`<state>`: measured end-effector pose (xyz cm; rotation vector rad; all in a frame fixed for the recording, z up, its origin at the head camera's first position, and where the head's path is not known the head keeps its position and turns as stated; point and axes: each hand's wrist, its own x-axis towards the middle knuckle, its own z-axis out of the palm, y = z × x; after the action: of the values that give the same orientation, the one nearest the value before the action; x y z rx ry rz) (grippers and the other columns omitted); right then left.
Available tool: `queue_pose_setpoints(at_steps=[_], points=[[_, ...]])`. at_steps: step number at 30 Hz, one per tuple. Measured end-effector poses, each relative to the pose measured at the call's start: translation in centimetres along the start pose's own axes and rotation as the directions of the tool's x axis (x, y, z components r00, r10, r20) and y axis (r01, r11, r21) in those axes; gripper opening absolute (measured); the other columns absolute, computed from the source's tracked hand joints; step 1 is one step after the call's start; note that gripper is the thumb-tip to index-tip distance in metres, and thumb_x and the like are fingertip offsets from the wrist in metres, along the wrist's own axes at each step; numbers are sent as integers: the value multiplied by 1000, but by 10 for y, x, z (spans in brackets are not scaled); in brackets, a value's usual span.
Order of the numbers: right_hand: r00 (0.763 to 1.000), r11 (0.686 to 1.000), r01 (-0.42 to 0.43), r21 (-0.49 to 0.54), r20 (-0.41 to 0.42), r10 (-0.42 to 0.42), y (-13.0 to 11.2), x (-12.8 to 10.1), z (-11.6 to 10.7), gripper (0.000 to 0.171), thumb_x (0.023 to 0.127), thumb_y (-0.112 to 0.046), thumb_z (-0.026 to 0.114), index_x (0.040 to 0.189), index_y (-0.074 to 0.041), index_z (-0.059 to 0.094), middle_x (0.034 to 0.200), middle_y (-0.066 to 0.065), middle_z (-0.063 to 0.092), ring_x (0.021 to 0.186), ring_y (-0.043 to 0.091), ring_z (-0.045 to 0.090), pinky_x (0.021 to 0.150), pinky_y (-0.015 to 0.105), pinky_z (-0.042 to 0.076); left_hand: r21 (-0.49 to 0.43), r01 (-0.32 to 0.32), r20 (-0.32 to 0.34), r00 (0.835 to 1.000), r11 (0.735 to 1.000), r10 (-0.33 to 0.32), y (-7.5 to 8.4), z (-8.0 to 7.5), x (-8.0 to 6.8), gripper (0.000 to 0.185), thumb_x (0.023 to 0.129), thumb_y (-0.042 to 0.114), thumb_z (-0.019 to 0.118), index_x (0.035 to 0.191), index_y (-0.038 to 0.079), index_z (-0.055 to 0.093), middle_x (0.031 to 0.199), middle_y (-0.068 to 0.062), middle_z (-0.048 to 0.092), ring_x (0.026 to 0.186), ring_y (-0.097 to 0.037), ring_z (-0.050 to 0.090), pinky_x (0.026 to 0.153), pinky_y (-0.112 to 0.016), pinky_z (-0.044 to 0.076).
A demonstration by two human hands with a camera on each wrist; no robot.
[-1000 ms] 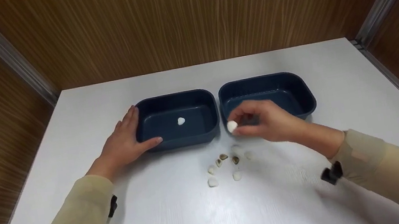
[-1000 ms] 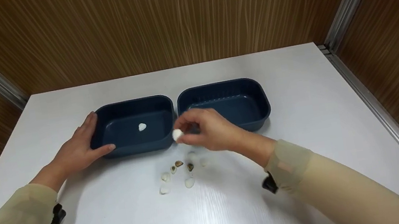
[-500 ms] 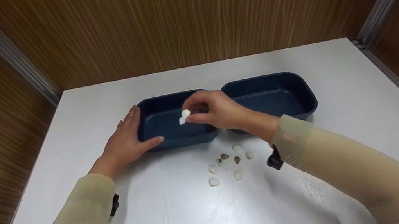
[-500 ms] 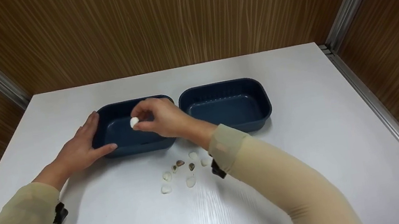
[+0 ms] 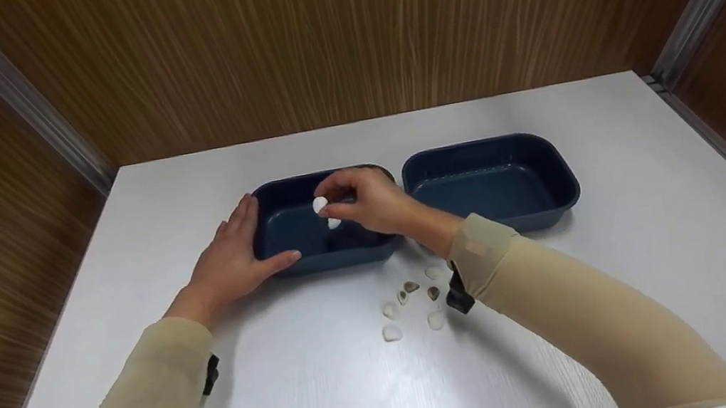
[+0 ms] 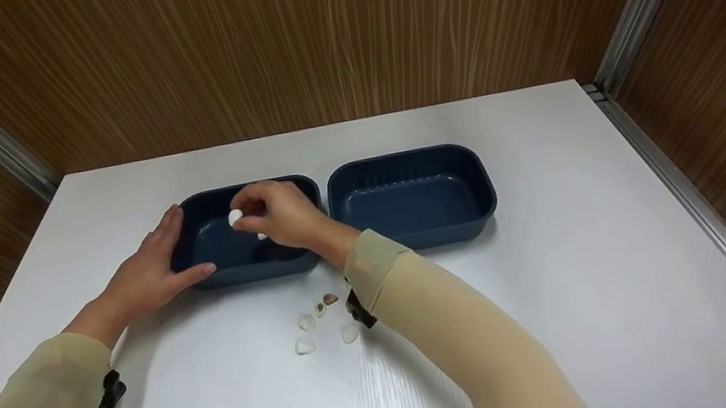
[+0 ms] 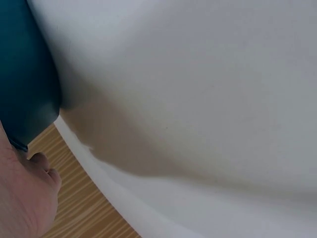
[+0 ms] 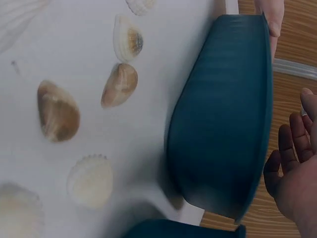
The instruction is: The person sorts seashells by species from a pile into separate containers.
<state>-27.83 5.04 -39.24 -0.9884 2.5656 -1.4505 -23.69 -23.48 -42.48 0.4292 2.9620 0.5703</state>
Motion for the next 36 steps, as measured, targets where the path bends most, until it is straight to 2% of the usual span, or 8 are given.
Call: queue_pose_setpoints(at_steps=[6,16,23,26,30,36], points=[[999,999,-30,16,21,29,4,6,7,24,97,-14,81,119,-6,76,107,6,73,97,16,68,84,27,56,2,-18,-14,1000,1000,18,-2,-1,0,125,91,83,57,170,4,1,178,-12,1,162,-37,10,130,-52,11],[997,999,-54,0,49,54,8,13,15,23,97,-15,81,118,-7,77,108,6,71,101,18,67,89,30,55,7,13,-1,1000,1000,-13,-6,-5,-3,126,89,87,54,171,8,0,179,-8,-2,163,-38,8,129,-56,14],[994,995,-84,-59,69,88,8,15,13,34,99,-16,79,131,-5,73,122,12,72,115,24,67,101,34,52,8,10,12,1000,1000,-10,-7,-5,-3,126,89,88,53,171,9,-2,179,-8,-3,163,-36,6,130,-55,11],[995,996,-78,-53,61,81,5,14,8,36,100,-15,78,133,-3,71,125,15,72,119,26,67,105,37,51,1,6,9,1000,1000,-6,-6,-5,-1,126,89,88,53,171,9,-2,179,-7,-3,163,-36,6,130,-54,12],[998,999,-44,-29,41,45,-5,7,-7,32,99,-12,77,130,-2,72,123,15,72,118,31,66,104,41,52,-5,3,1,1000,1000,-3,-6,-4,-1,126,89,87,54,171,9,-1,179,-7,-2,163,-36,7,130,-53,12],[999,999,41,-25,11,-41,-26,-15,-37,29,99,-12,78,126,-6,75,119,6,73,111,29,66,96,41,54,-3,12,-3,1000,1000,-12,-5,-7,-6,125,90,85,55,171,9,-1,179,-7,-2,163,-38,7,130,-55,12]])
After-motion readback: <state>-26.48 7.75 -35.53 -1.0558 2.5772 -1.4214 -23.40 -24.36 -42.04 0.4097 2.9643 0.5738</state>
